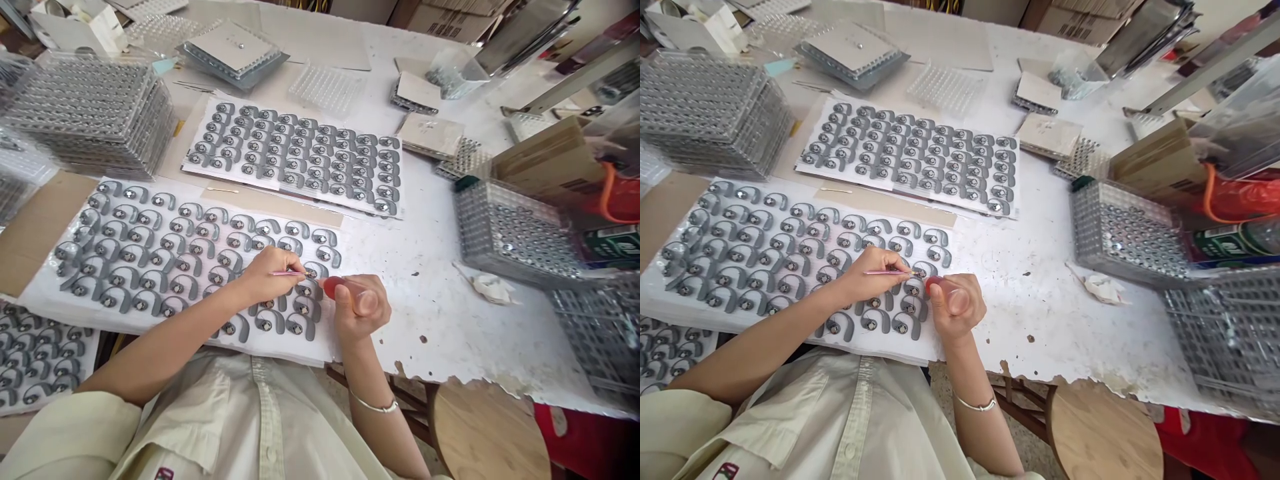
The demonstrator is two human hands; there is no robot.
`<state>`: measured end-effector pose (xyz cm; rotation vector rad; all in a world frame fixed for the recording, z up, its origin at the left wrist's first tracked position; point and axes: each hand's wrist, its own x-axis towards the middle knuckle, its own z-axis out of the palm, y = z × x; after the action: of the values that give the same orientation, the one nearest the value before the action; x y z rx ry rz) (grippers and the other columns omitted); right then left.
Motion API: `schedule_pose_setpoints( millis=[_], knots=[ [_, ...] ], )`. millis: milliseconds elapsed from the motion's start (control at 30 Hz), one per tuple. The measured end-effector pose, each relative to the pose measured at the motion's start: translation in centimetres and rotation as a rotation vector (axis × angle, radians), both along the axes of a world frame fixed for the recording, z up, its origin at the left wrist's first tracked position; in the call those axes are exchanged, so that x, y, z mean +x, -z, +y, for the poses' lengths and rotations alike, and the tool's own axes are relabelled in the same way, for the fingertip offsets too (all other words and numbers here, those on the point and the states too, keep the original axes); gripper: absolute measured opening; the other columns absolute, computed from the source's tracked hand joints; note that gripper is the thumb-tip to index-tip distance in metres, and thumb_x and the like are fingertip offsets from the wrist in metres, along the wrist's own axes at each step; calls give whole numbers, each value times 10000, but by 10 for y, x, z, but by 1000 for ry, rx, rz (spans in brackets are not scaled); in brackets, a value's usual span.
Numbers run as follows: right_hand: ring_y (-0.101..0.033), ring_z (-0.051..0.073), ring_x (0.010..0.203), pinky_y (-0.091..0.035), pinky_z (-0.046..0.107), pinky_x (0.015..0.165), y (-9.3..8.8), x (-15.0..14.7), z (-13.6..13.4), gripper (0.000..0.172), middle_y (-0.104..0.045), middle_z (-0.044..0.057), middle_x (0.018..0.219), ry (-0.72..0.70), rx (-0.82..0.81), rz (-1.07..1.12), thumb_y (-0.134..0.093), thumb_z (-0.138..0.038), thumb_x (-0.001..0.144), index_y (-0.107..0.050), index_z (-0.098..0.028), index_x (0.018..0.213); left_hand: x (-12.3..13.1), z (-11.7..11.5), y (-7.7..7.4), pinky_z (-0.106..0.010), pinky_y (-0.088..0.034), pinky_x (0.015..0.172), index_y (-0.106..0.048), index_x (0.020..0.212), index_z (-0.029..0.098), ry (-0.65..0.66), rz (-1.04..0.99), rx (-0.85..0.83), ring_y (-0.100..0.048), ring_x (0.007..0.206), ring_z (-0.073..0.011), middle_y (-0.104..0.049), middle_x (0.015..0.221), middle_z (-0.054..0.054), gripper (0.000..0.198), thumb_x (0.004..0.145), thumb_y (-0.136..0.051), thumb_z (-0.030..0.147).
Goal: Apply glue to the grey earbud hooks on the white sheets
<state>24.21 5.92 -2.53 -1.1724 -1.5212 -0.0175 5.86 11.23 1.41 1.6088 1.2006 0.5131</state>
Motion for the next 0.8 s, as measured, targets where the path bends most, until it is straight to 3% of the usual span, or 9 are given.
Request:
schedule_pose_setpoints(
  millis=[800],
  knots=[
    [-561,169,675,-466,326,589,1,0,0,129,-610,34,765,-19,6,19,-657,-248,810,-555,-171,826,0,3,5,-189,-379,506,-731,729,159,-5,-64,-42,-539,587,-107,-666,655,-8,115,720,-642,230]
  ],
)
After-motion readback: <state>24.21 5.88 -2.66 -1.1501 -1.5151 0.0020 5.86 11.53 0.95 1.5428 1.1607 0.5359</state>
